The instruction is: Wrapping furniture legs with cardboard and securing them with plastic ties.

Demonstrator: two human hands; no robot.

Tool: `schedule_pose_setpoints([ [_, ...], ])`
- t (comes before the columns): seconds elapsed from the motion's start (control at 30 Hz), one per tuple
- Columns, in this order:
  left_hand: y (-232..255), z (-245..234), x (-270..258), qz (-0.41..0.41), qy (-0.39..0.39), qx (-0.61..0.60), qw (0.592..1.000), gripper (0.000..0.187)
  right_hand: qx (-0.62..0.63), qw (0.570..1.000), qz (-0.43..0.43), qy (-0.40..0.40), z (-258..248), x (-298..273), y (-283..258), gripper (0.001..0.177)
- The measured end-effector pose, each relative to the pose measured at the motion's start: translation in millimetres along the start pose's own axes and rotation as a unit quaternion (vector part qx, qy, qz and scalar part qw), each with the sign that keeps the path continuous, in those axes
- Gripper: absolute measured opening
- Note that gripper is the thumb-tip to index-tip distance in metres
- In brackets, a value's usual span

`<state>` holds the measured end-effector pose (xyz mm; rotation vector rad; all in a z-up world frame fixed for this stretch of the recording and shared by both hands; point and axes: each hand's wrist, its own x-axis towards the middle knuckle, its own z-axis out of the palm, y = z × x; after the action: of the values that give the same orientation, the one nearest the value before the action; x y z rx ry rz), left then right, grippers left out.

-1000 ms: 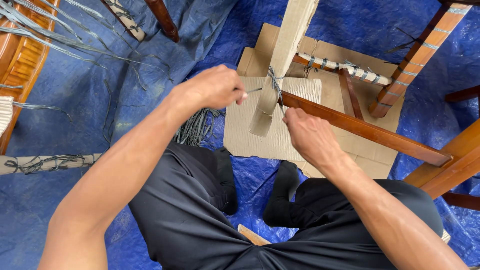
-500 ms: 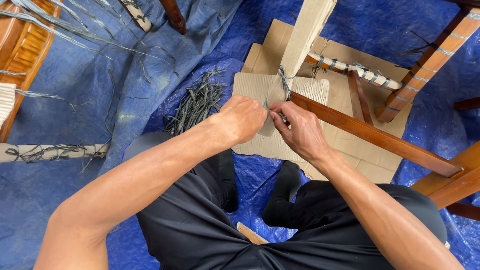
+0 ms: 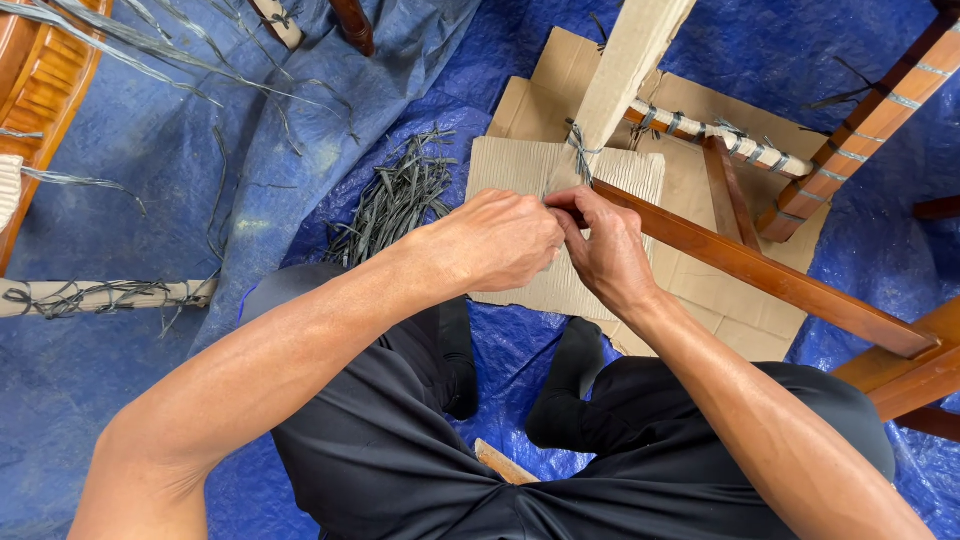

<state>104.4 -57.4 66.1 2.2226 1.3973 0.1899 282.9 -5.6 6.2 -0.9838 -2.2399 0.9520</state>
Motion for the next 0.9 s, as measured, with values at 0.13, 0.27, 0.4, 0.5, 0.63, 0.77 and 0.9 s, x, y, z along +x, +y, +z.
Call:
schedule_pose_setpoints([
  [0.13, 5, -11, -2, 0.015, 0.002, -0.032, 0.999, 0.019, -0.005, 1.0, -0.014, 0.014, -1, -1, -4, 0.016],
  [0.27, 6, -24, -1, 0.016, 0.014, -0.067, 0.998, 0.026, 0.004, 0.998, -0.062, 0.015, 1, -4, -7, 0.009],
  [0.4, 11, -47, 0, 0.041, 0.056, -0.164, 0.984, 0.026, 0.017, 0.997, -0.071, 0.031, 4, -3, -1, 0.009],
  [0.5, -11, -44, 4, 0.064, 0.173, -0.199, 0.962, 0.033, 0.02, 0.996, -0.072, 0.039, 2, -2, -4, 0.016],
  [0.63, -40, -16, 14, -0.018, 0.113, -0.197, 0.974, 0.033, 0.016, 0.997, -0.069, 0.033, 2, -2, -3, 0.013],
  [0.77, -37, 3, 20, -0.059, 0.025, -0.143, 0.988, 0.057, 0.016, 0.997, -0.065, 0.03, 1, -1, -3, 0.012],
  [0.9, -44, 27, 32, -0.102, 0.015, -0.089, 0.991, 0.033, 0.003, 0.998, -0.05, 0.026, 0, 1, -1, 0.013],
])
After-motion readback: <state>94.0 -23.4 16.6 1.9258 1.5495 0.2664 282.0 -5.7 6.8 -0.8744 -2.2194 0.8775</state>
